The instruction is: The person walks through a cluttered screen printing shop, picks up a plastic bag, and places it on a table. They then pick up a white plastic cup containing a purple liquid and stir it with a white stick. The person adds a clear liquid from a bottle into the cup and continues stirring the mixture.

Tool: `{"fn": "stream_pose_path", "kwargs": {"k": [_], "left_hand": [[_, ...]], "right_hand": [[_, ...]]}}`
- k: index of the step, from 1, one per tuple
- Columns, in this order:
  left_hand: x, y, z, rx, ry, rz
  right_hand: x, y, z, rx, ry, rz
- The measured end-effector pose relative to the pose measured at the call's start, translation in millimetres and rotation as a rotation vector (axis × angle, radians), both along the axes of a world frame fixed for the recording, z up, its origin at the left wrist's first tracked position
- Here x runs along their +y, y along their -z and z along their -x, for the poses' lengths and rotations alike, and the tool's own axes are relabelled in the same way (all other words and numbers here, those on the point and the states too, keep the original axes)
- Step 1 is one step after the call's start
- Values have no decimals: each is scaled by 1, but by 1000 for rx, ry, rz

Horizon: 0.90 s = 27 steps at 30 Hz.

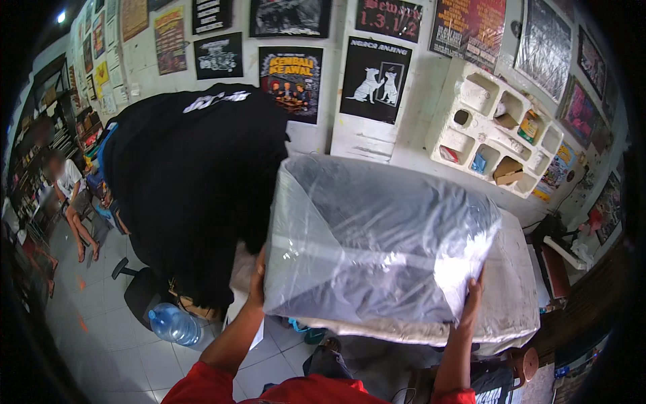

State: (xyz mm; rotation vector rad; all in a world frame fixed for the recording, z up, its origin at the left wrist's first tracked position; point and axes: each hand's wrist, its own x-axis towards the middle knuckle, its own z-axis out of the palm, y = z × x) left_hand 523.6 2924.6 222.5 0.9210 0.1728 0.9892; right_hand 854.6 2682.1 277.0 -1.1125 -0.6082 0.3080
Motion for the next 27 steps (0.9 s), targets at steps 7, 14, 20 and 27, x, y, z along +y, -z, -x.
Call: {"fn": "stream_pose_path", "kwargs": {"k": [7, 14, 20, 27], "left_hand": [[196, -7, -156, -99, -9, 199], [360, 25, -312, 276, -70, 267], [459, 123, -303, 382, -138, 332], [455, 100, -309, 675, -359, 153]], "right_hand": [[220, -6, -172, -69, -108, 70], [394, 71, -314, 6, -130, 217], [441, 105, -315, 25, -290, 85], [436, 112, -333, -149, -37, 364]]}}
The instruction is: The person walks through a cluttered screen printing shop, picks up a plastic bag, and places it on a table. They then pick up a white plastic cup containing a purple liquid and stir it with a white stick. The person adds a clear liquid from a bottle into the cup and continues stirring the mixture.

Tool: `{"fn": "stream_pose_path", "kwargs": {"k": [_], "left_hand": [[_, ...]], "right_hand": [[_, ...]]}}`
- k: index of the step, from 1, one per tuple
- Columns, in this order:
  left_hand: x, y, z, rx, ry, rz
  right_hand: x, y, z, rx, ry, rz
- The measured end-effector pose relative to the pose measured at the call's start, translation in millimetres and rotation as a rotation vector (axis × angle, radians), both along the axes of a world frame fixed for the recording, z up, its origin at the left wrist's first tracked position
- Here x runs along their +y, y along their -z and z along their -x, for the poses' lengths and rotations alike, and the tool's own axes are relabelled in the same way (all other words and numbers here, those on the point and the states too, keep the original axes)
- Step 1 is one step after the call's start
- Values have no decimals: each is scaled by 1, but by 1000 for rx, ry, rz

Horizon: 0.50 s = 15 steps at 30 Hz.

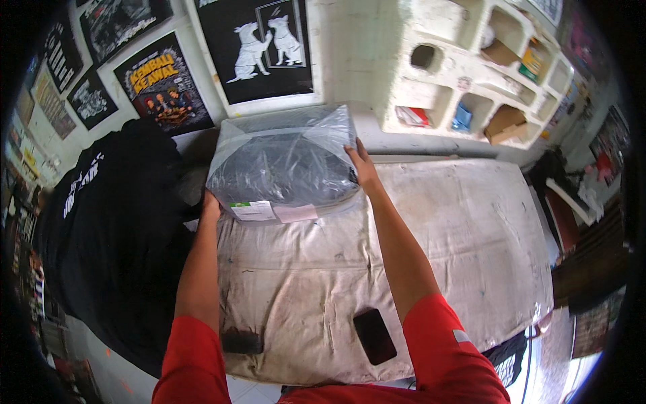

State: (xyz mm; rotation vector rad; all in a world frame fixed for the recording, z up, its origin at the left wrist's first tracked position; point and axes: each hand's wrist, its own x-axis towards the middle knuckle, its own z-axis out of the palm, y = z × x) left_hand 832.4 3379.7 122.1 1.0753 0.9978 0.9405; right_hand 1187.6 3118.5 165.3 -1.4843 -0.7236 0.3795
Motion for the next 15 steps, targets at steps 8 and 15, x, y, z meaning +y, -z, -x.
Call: {"fn": "stream_pose_path", "kwargs": {"k": [8, 15], "left_hand": [[-200, -50, 94, -45, 195, -153], [-451, -45, 252, -36, 674, -267]], "right_hand": [[-207, -12, 131, -134, -35, -60], [-554, 68, 320, 134, 315, 290]]}}
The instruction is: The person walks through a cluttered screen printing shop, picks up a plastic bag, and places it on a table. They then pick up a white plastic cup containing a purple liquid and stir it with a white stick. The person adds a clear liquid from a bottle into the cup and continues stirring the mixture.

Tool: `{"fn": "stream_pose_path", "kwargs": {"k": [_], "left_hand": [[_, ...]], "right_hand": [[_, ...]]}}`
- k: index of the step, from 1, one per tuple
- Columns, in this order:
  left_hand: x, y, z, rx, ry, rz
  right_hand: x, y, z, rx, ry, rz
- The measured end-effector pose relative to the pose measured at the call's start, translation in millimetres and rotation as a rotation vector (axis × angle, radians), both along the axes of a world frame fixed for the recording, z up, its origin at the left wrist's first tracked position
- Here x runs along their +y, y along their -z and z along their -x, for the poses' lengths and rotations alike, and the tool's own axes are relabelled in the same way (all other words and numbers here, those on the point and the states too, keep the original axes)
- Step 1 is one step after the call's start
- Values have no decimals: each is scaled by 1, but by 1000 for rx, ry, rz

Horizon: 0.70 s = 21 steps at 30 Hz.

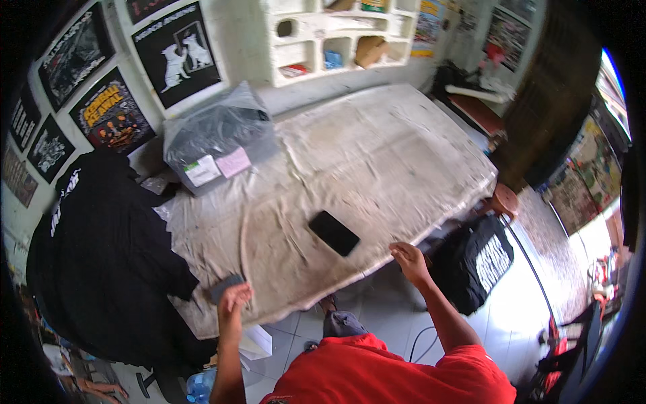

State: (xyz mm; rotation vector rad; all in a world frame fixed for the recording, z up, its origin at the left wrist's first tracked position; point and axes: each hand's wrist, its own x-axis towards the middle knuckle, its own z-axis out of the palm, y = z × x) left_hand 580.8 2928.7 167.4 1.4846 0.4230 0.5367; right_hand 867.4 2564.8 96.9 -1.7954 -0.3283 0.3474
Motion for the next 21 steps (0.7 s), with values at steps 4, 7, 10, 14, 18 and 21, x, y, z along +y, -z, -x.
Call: {"fn": "stream_pose_path", "kwargs": {"k": [4, 7, 10, 14, 18, 21], "left_hand": [[-96, 70, 76, 102, 237, 115], [-139, 222, 153, 412, 314, -15], [-153, 352, 290, 940, 478, -320], [-161, 347, 419, 1130, -27, 598], [-180, 323, 479, 969, 16, 354], [-248, 342, 464, 997, -374, 437]], "right_hand": [[-123, 67, 93, 67, 122, 263], [-178, 137, 150, 188, 54, 472], [-211, 203, 199, 187, -199, 730], [-258, 246, 266, 113, -639, 929], [-300, 248, 305, 205, -701, 767], [-358, 250, 313, 198, -743, 761]]}}
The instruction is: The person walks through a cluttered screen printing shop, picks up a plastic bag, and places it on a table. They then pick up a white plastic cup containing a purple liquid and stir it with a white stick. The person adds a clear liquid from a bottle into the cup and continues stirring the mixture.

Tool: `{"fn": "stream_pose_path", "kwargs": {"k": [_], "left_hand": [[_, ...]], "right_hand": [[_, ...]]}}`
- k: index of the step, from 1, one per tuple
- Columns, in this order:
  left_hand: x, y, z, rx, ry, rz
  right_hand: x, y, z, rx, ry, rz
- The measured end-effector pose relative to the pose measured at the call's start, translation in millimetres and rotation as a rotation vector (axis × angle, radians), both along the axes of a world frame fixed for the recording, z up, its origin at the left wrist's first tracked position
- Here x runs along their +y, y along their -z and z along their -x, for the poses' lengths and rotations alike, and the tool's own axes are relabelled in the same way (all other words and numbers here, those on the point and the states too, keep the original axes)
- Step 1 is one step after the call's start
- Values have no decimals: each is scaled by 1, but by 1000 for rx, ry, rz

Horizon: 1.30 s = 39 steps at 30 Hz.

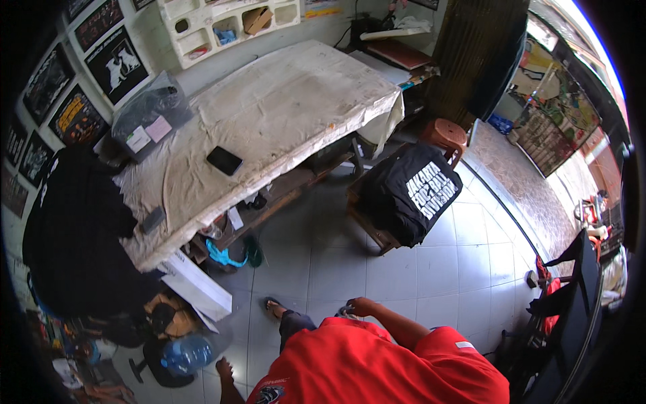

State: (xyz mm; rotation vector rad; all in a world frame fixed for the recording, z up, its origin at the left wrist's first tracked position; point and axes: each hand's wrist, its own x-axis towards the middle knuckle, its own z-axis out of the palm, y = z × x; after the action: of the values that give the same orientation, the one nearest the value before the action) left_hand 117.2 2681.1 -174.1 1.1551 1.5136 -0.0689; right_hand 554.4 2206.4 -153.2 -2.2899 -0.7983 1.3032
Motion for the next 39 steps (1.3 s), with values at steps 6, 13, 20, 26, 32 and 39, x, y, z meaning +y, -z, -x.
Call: {"fn": "stream_pose_path", "kwargs": {"k": [6, 13, 20, 26, 32, 39], "left_hand": [[-184, -31, -117, -304, 982, -325], [-303, -67, -88, -355, 644, -65], [-345, -28, 188, 127, -217, -285], [-508, -51, 355, 107, -1006, -291], [-709, 26, 412, 612, -477, -123], [-724, 59, 369, 91, -916, 488]], "right_hand": [[-167, 22, 0, -176, 27, 207], [-226, 45, -24, -242, -245, 281], [-95, 15, 5, -275, -376, 105], [95, -13, 105, -306, -726, 33], [196, 36, 262, 10, -718, -178], [232, 14, 378, -174, -1383, 122]]}}
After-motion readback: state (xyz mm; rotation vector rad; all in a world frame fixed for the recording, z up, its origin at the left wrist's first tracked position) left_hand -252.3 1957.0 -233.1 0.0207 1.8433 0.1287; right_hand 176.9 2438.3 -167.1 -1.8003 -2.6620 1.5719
